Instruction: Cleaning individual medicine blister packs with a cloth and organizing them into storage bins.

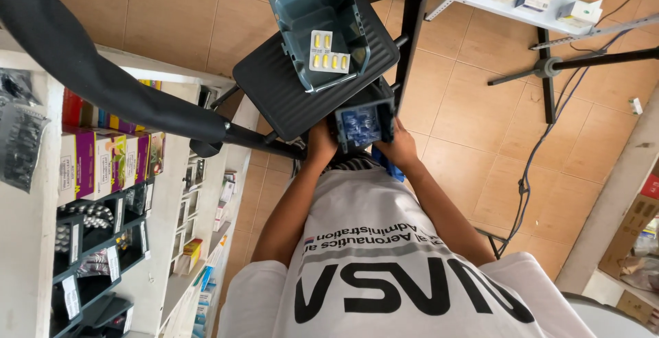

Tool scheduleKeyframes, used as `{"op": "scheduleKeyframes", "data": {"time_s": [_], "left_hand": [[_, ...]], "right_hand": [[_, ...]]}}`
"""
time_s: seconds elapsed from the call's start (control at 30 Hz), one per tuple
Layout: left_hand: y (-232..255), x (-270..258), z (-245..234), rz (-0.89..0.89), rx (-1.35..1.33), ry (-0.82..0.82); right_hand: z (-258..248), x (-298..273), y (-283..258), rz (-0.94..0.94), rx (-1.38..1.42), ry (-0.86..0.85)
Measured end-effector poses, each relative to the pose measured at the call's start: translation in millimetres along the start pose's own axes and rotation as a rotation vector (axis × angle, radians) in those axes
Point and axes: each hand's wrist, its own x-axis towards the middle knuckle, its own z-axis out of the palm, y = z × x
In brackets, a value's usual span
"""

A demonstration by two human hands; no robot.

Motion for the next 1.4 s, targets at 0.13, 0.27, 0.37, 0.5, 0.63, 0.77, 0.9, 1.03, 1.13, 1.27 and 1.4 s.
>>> {"op": "scheduleKeyframes", "data": {"time_s": [0.13,0.27,0.37,0.5,0.63,0.77,0.9,1.03,1.13,1.27,1.4], "left_hand": [[-26,-6,14,-0.179,-0.324,-0.047],[-18,-10,13,-0.121,-0.009,-0.013],[-14,-8,11,-0.155,-0.025,-0.017],[-24,-20,27,-0.162,0.020,0.002],[19,-25,26,-0.196,0.197,0.140],[27,-42,33,-1.199,-0.808,-0.174],[9,-56,45,-1.158,-1.051,-0.302],[11,-68,53,-1.137,-1.096,-0.340],[28,-70,49,-1.154,-1.164,-0.437],[10,-88,84,-1.169,-1.286,-0.536],[-4,-100,129,-1.199,-1.347,-0.689]], "right_hand": [[-18,-2,-23,0.015,-0.019,-0.025],[-35,-9,-50,0.131,0.016,-0.104],[-45,-11,-55,0.140,0.081,-0.186],[-44,-14,-49,0.042,0.173,-0.081],[-30,-11,-43,0.055,0.193,0.021],[-23,-17,-45,0.096,0.253,0.077],[-21,-24,-40,0.048,0.319,0.118],[-31,-41,-38,0.033,0.387,0.141],[-35,-58,-26,0.097,0.433,0.162],[-45,-85,-16,0.226,0.450,0.224],[-31,-111,31,0.313,0.640,0.385]]}}
